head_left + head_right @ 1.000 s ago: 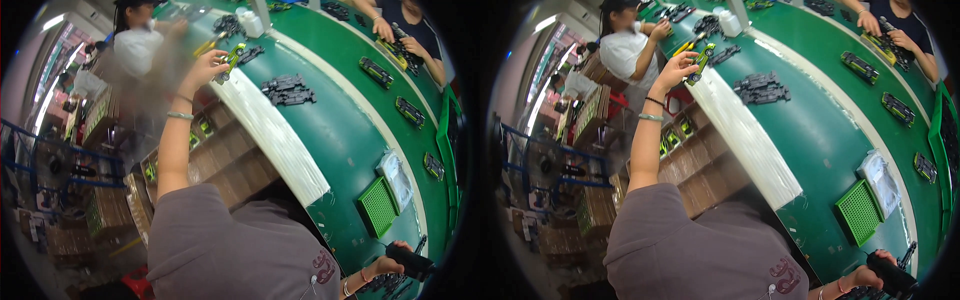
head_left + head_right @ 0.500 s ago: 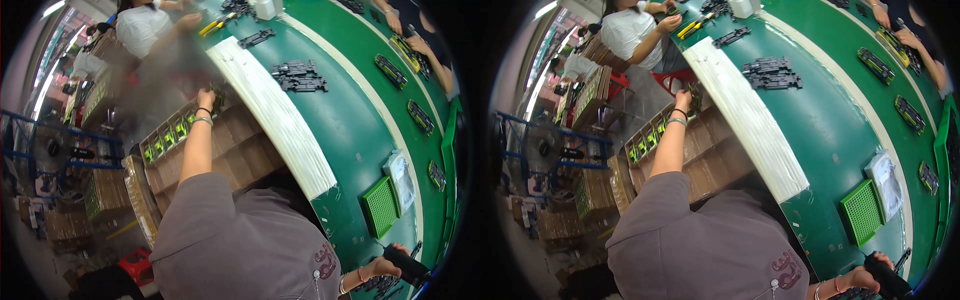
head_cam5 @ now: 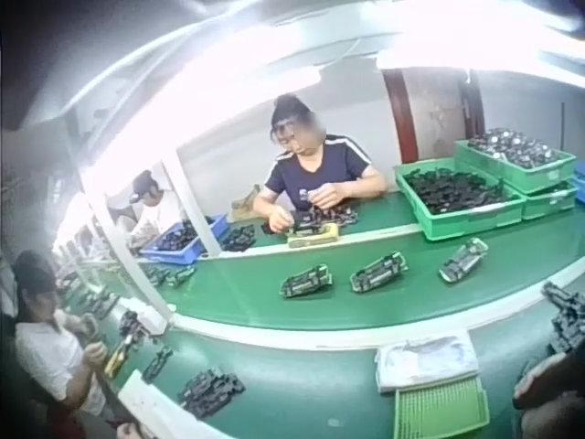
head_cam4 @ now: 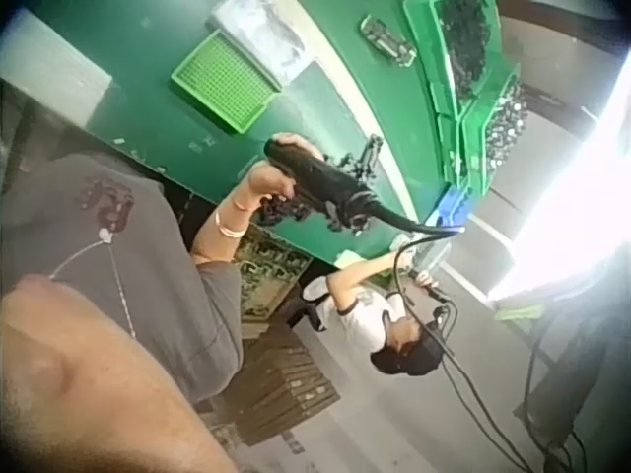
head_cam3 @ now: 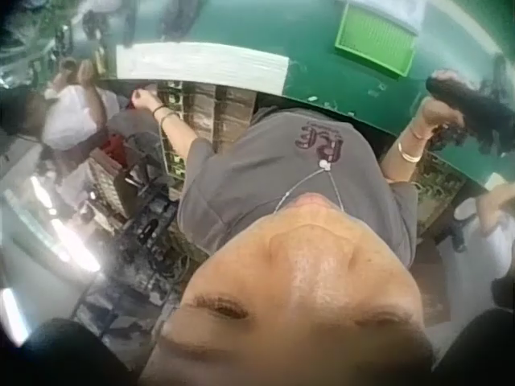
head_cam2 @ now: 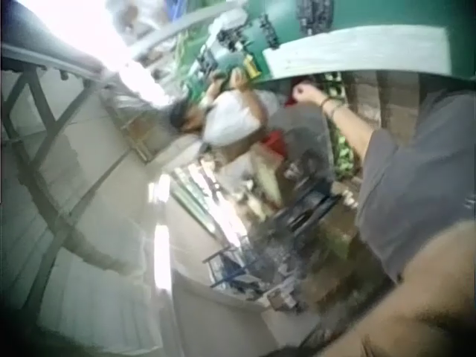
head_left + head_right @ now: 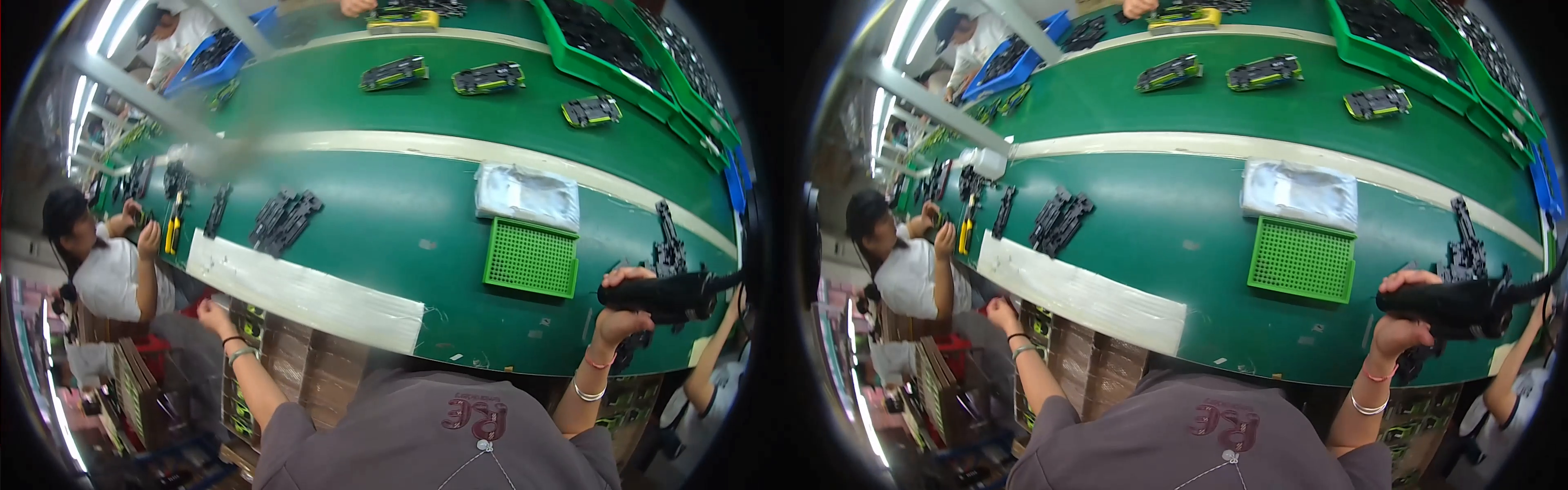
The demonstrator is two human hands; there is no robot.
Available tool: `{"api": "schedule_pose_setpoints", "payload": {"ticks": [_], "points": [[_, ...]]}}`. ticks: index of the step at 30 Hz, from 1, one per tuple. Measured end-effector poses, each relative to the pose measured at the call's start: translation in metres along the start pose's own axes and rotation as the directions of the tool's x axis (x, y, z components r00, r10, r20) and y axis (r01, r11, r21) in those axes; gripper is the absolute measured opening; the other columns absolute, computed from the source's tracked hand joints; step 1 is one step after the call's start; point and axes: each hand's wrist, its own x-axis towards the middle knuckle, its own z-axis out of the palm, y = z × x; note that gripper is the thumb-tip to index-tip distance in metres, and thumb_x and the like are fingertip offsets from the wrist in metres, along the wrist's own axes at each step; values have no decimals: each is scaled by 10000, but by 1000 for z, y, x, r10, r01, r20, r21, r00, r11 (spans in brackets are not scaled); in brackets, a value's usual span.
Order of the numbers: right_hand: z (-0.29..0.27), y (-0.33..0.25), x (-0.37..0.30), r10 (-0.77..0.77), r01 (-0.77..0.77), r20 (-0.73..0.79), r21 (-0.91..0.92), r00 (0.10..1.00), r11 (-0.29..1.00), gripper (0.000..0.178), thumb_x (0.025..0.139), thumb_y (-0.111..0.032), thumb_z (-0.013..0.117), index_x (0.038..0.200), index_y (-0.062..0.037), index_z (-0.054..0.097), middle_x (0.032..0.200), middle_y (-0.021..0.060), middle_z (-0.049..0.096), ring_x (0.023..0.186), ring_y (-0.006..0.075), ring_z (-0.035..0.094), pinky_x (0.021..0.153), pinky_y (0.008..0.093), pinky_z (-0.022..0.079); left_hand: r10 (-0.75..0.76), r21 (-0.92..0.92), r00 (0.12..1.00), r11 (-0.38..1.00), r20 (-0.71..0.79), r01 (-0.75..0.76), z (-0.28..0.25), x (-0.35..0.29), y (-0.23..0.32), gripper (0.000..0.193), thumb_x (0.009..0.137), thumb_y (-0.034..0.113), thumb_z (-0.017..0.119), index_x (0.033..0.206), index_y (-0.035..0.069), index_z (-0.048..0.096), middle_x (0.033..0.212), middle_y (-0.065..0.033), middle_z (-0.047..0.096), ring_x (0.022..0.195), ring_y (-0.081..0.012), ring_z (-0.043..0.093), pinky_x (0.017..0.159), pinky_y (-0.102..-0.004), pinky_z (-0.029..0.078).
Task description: The person takes toy cars from the conveyor belt, drives screws into their chassis using an electric screwdriver, and places the cars into a compartmentalized tray.
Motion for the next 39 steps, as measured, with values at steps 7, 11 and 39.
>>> {"api": "schedule_pose_setpoints", "payload": {"ticks": [7,11,39], "points": [[-3,3,0,38,-38,20,-8,999,999,913,519,-844,404,899,-14,423,711,69,464,639,155,464,595,280,413,555,-509,756,566,-347,-649,-82,-76,361,207,833,79,547,1012,-26,550,950,-105,590,869,-164,557,771,-270,455],[-4,6,0,16,-15,34,-34,999,999,907,512,-863,376,856,-24,412,668,62,459,599,150,469,593,264,409,983,-443,5,-77,-182,-893,-47,-193,504,265,745,113,633,993,42,573,1050,-144,555,989,-312,516,870,-383,402],[2,1,8,75,-72,-21,116,997,991,867,560,-860,352,832,-39,413,600,49,450,508,134,465,495,249,413,858,-877,-513,-257,-14,-406,-25,-340,513,337,701,181,662,975,44,523,938,-122,533,886,-300,514,771,-371,434]]}}
